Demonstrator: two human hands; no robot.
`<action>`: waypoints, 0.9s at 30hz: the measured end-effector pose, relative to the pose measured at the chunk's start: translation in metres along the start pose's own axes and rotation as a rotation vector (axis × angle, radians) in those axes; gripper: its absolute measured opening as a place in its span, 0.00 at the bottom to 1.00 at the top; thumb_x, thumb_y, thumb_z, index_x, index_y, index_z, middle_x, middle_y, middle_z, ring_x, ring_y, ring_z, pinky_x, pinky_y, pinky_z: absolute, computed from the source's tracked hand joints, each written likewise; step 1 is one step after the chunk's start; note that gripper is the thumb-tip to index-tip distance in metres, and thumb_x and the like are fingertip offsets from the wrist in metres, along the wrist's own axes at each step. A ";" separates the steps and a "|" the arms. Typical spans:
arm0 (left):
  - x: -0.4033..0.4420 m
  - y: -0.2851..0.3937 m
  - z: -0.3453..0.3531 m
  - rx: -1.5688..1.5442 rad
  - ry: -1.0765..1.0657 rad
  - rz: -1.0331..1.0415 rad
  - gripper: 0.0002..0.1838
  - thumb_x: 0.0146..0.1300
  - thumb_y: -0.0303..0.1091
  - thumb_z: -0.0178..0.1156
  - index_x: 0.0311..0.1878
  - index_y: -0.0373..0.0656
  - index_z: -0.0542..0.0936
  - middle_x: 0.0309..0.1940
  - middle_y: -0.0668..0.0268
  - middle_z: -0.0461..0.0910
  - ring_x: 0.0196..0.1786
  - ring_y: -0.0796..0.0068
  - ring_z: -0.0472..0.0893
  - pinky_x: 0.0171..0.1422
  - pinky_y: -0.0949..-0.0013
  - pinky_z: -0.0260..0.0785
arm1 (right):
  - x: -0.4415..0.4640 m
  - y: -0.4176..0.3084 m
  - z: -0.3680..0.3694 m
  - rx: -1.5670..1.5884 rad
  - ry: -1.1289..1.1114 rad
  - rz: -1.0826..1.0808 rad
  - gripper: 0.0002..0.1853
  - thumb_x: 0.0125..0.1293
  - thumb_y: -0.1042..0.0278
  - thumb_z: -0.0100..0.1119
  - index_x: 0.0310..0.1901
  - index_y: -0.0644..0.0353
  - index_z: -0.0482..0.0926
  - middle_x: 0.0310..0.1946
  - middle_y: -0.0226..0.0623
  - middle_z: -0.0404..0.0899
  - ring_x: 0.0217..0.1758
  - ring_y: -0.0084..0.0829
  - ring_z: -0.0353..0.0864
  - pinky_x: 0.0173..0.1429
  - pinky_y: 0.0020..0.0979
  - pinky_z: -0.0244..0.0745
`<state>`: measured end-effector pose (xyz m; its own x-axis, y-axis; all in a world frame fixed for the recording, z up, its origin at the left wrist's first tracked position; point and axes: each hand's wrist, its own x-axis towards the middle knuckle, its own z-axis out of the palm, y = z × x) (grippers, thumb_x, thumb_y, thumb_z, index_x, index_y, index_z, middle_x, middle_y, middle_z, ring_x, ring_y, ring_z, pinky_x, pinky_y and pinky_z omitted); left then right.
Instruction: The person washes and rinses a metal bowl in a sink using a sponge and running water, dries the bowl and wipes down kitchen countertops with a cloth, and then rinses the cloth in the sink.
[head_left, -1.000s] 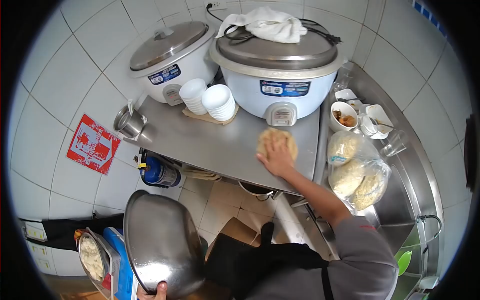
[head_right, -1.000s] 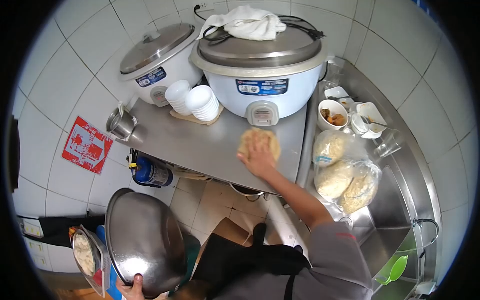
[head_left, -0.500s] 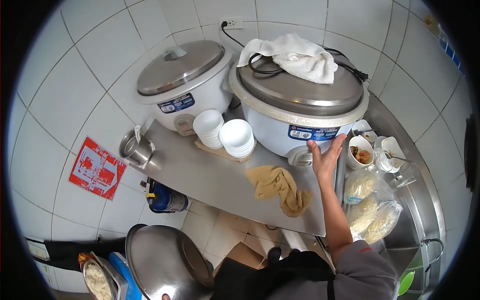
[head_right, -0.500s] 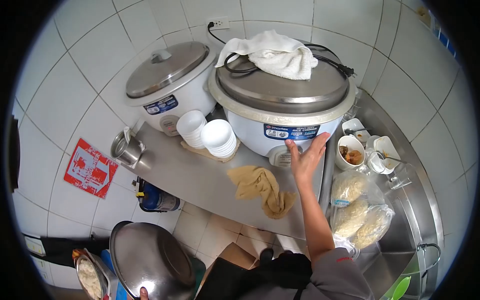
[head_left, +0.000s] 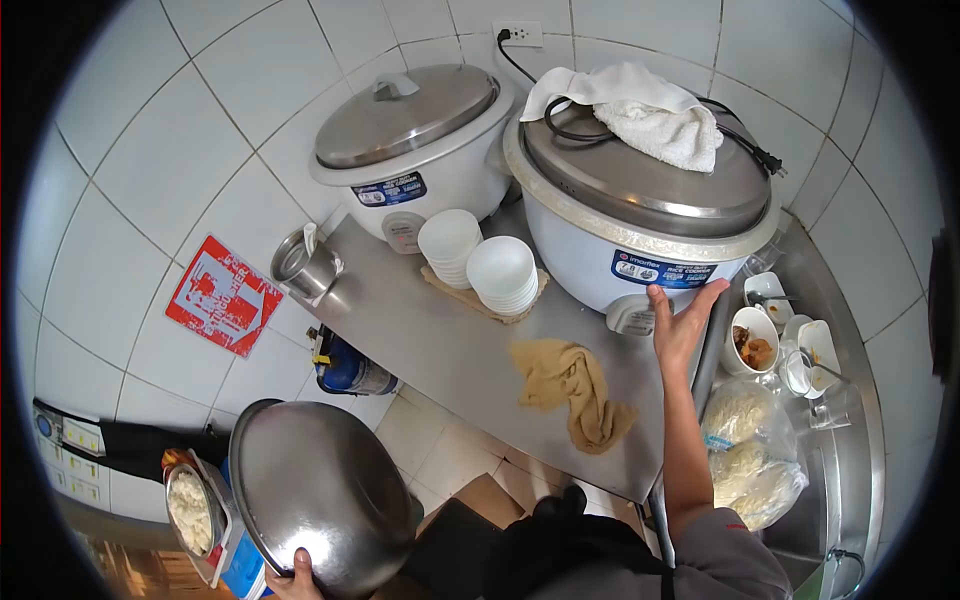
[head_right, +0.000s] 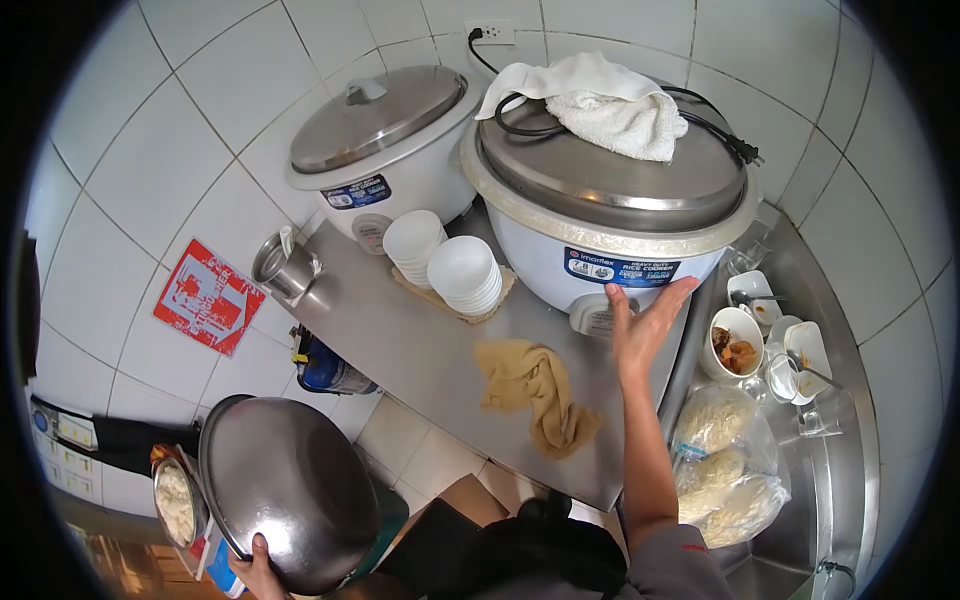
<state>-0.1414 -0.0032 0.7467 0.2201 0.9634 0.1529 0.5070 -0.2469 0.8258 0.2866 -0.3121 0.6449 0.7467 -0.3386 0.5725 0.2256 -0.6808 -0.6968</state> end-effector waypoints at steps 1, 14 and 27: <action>0.006 -0.019 -0.006 0.013 -0.002 -0.020 0.20 0.48 0.41 0.66 0.28 0.31 0.73 0.22 0.61 0.73 0.24 0.71 0.66 0.33 0.68 0.64 | -0.003 0.000 -0.002 0.030 0.003 0.019 0.50 0.52 0.55 0.61 0.60 0.79 0.39 0.63 0.63 0.35 0.69 0.50 0.35 0.69 0.38 0.33; 0.089 -0.005 -0.002 -0.028 0.009 -0.079 0.23 0.46 0.40 0.68 0.36 0.28 0.73 0.27 0.60 0.75 0.29 0.72 0.70 0.38 0.70 0.65 | -0.166 -0.073 0.090 0.023 -1.094 -0.726 0.35 0.58 0.46 0.45 0.57 0.71 0.59 0.62 0.56 0.49 0.67 0.49 0.46 0.67 0.46 0.41; 0.232 -0.051 -0.013 -0.203 -0.126 0.004 0.26 0.42 0.29 0.68 0.46 0.32 0.72 0.38 0.63 0.74 0.38 0.73 0.72 0.44 0.71 0.66 | -0.206 -0.298 0.453 0.133 -1.053 -0.759 0.32 0.62 0.48 0.39 0.56 0.71 0.61 0.59 0.55 0.55 0.64 0.48 0.50 0.67 0.41 0.41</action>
<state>-0.1269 0.2338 0.7467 0.3303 0.9388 0.0976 0.3306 -0.2120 0.9197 0.3491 0.2550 0.5383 0.5215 0.8093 0.2702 0.8194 -0.3867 -0.4231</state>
